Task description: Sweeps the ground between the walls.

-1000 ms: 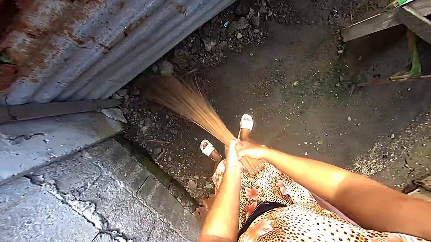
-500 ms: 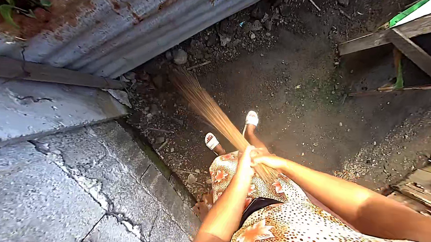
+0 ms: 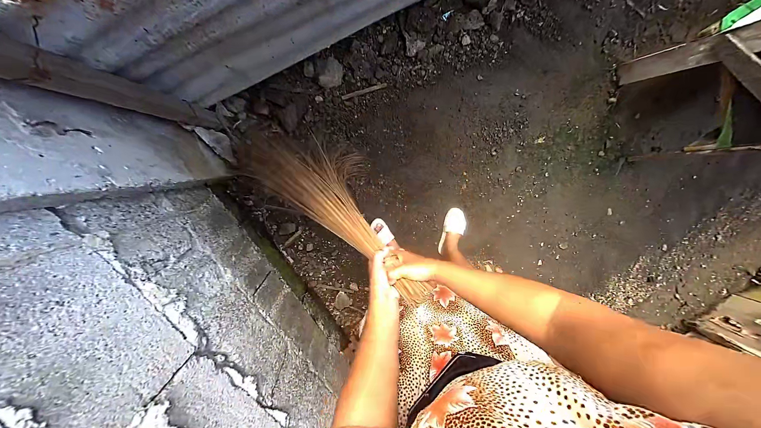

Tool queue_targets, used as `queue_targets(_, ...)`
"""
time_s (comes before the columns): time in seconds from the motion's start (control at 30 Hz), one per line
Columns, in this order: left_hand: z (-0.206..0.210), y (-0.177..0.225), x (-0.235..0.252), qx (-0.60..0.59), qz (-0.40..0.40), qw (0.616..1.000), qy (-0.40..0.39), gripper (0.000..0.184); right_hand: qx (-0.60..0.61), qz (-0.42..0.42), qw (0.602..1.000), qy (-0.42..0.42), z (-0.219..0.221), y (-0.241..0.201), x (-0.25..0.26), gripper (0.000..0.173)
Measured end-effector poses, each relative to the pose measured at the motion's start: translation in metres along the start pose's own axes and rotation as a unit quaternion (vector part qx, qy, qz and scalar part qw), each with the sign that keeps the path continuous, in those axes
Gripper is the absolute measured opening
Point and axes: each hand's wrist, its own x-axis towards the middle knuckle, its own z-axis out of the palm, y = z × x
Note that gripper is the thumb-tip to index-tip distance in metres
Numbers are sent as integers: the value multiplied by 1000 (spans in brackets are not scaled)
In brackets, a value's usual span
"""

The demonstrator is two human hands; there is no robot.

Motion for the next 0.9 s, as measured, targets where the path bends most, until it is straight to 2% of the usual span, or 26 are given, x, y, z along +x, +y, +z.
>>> queue_targets(0.13, 38, -72, -57, 139, -127, 980, -64, 14, 124, 63, 982, 125, -9, 58, -115, 61)
queue_targets(0.2, 55, -95, -70, 166, -198, 961, -103, 6, 209, 70, 958, 181, -7, 74, -151, 43)
queue_targets(0.23, 64, -99, -67, 181, -223, 951, -113, 3, 246, 70, 946, 200, -8, 76, -154, 31)
queue_targets(0.27, 71, -95, -58, 192, -237, 945, -117, 9, 264, 68, 939, 208, -11, 73, -147, 24)
queue_targets(0.33, 75, -67, -29, 207, -212, 948, -115, 12, 244, 59, 950, 188, -26, 62, -104, 23)
queue_targets(0.4, 64, -30, 6, 204, -125, 968, -78, 10, 169, 45, 976, 134, -41, 36, -43, 29)
queue_targets(0.5, 38, 19, 41, 100, -21, 994, -43, 10, 63, 28, 995, 73, -40, -14, 26, 37)
queue_targets(0.6, 43, 25, 37, 0, 35, 999, -37, 12, 1, -10, 999, 49, -41, -32, 29, 45)
queue_targets(0.67, 46, 0, 22, 46, 27, 998, -40, 12, 8, -16, 999, 50, -41, -15, -10, 60)
queue_targets(0.77, 39, -55, -22, 170, -64, 980, -80, 14, 102, 9, 989, 106, -24, 47, -85, 68)
queue_targets(0.83, 35, -77, -55, 218, -156, 957, -113, 10, 213, 41, 962, 166, 5, 74, -126, 61)
queue_targets(0.9, 37, -81, -69, 228, -233, 939, -110, 6, 314, 60, 924, 211, 28, 81, -139, 45)
